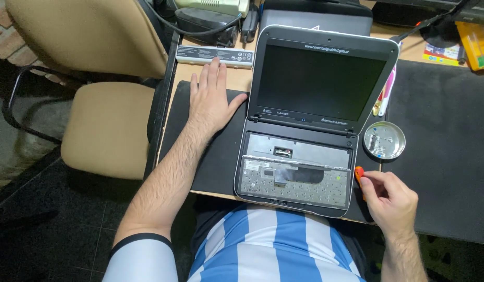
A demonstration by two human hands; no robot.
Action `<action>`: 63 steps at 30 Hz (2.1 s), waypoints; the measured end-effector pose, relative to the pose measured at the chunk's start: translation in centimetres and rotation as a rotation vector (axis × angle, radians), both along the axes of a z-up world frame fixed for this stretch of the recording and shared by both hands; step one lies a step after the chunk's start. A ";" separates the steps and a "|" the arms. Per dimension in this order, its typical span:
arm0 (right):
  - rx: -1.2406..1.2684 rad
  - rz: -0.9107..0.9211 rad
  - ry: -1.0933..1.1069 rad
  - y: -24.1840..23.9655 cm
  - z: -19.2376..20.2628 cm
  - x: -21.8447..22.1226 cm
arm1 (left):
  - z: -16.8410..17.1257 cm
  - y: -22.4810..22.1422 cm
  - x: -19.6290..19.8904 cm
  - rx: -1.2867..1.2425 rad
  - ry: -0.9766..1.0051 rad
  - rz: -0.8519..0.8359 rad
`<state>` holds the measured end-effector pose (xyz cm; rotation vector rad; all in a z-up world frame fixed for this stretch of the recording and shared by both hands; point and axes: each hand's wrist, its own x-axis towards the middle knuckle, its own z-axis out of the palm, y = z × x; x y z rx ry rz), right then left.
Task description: Disassembling a laptop by removing screws, the keyboard, and internal plastic frames.
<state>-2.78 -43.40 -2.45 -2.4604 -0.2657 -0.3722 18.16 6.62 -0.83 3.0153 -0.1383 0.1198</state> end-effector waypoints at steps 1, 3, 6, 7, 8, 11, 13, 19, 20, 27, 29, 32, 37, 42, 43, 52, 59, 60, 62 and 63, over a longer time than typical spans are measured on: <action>0.001 -0.002 -0.001 0.1 0.1 0.1 | 0.2 0.1 0.0 0.001 -0.001 -0.002; 0.012 0.002 -0.011 0.3 0.2 0.0 | 0.5 0.1 -0.2 -0.026 -0.011 -0.005; 0.019 0.002 -0.018 0.1 0.0 -0.1 | 2.8 -0.3 -1.0 -0.101 -0.062 0.016; 0.019 -0.002 -0.018 0.1 0.0 -0.1 | 3.7 -0.8 -2.3 -0.101 -0.063 0.012; 0.015 -0.006 -0.020 0.0 -0.1 -0.1 | 4.6 -1.3 -3.5 -0.174 -0.203 -0.043; 0.033 -0.007 -0.081 0.2 0.2 -0.2 | 7.0 -4.2 -7.9 -0.285 -0.357 -0.183; 0.055 -0.002 -0.137 0.6 0.9 0.0 | 8.3 -6.4 -11.2 -0.322 -0.370 -0.265; 0.209 0.104 -0.360 1.4 2.1 -0.5 | 7.8 -9.9 -18.0 -0.205 0.147 -0.505; 0.205 0.088 -0.327 1.7 2.4 -0.7 | 7.3 -9.9 -18.2 -0.200 0.198 -0.510; 0.192 0.101 -0.164 4.7 4.7 0.3 | 7.5 -10.0 -18.3 -0.169 0.259 -0.588; 0.229 0.110 -0.154 5.2 5.8 0.2 | 7.3 -10.0 -18.3 -0.188 0.264 -0.591; 0.316 0.114 -0.132 5.1 6.1 -0.2 | 7.1 -10.1 -18.5 -0.244 0.260 -0.584; 0.897 0.054 0.155 6.4 4.3 -1.4 | 7.9 -10.5 -19.0 -0.443 0.173 -0.514; 1.216 0.217 0.596 7.9 0.1 -3.0 | 10.2 -11.8 -19.2 -0.597 0.172 -0.361; 1.215 0.218 0.596 8.1 -0.8 -2.8 | 10.3 -11.9 -19.3 -0.597 0.171 -0.360; 1.074 0.106 0.589 11.3 3.6 0.1 | 7.8 -11.1 -18.4 -1.006 0.464 -0.201; 0.969 0.090 0.663 11.2 3.3 0.5 | 7.3 -11.2 -18.7 -1.177 0.508 -0.160; 0.950 0.089 0.674 11.2 3.5 0.6 | 7.6 -11.2 -18.7 -1.224 0.507 -0.178; 0.964 0.130 0.649 11.4 3.6 0.6 | 7.7 -11.3 -18.9 -1.260 0.481 -0.175; 0.979 0.170 0.624 11.6 3.6 0.6 | 7.7 -11.3 -19.0 -1.294 0.456 -0.171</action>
